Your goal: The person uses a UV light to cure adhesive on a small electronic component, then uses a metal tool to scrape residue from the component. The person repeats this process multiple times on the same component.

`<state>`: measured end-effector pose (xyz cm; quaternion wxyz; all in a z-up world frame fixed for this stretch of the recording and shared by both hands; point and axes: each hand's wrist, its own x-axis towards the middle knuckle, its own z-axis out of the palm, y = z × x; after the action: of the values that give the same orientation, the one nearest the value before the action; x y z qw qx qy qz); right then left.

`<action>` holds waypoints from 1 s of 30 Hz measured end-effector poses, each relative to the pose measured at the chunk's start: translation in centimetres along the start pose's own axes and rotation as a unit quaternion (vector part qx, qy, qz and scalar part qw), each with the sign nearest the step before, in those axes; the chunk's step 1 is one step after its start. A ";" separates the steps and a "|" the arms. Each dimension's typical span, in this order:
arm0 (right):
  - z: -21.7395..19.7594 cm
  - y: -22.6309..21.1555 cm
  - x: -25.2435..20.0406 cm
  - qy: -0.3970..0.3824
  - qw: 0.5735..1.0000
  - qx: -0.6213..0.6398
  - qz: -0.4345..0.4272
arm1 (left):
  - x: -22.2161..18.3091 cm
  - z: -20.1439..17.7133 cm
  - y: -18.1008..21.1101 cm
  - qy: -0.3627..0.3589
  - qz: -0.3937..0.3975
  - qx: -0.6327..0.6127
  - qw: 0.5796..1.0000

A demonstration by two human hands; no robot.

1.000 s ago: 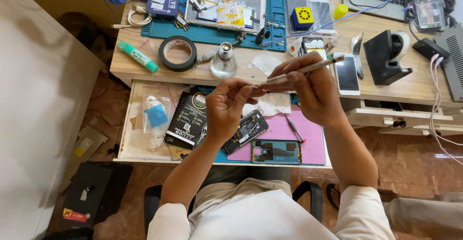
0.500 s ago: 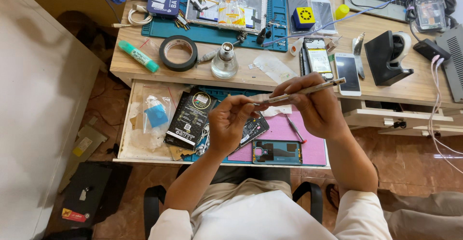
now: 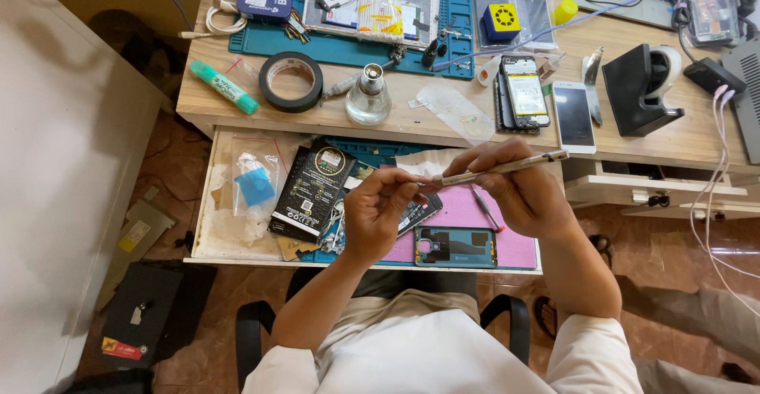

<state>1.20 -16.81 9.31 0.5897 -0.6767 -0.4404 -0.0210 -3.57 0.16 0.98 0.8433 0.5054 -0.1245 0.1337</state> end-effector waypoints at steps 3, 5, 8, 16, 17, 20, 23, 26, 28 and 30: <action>0.1 0.2 -0.2 -0.005 1.000 -0.002 0.009 | -0.1 0.0 -0.3 -0.001 0.001 0.010 1.000; -0.1 0.4 -0.1 -0.011 1.000 -0.002 0.008 | -0.2 0.0 -0.5 0.002 0.002 0.008 1.000; -0.2 0.5 -0.1 -0.018 1.000 -0.005 0.006 | -0.2 0.0 -0.8 0.009 0.003 0.003 1.000; -0.4 0.5 -0.1 -0.024 0.999 -0.020 0.007 | -0.1 -0.1 -0.6 0.005 -0.001 0.001 1.000; -0.5 0.6 -0.2 -0.026 0.999 -0.024 0.008 | -0.1 -0.1 -0.6 0.006 -0.002 -0.003 1.000; -0.6 0.6 -0.2 -0.029 0.999 -0.027 0.010 | -0.1 -0.1 -0.7 0.008 -0.005 -0.003 1.000; -0.6 0.6 -0.2 -0.030 0.999 -0.028 0.010 | -0.1 -0.1 -0.7 0.007 -0.007 0.001 1.000; -0.6 0.6 -0.1 -0.031 0.999 -0.033 0.010 | -0.1 0.0 -0.7 0.007 -0.009 0.005 1.000; -0.6 0.6 -0.1 -0.032 0.999 -0.036 0.011 | -0.1 0.0 -0.8 0.008 -0.010 0.006 1.000; -0.6 0.7 -0.1 -0.032 0.999 -0.037 0.010 | -0.2 -0.1 -0.9 0.009 -0.009 -0.001 1.000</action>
<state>1.84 -17.35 8.91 0.5498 -0.7030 -0.4510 -0.0098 -3.40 -0.20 0.11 0.8460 0.5047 -0.1124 0.1301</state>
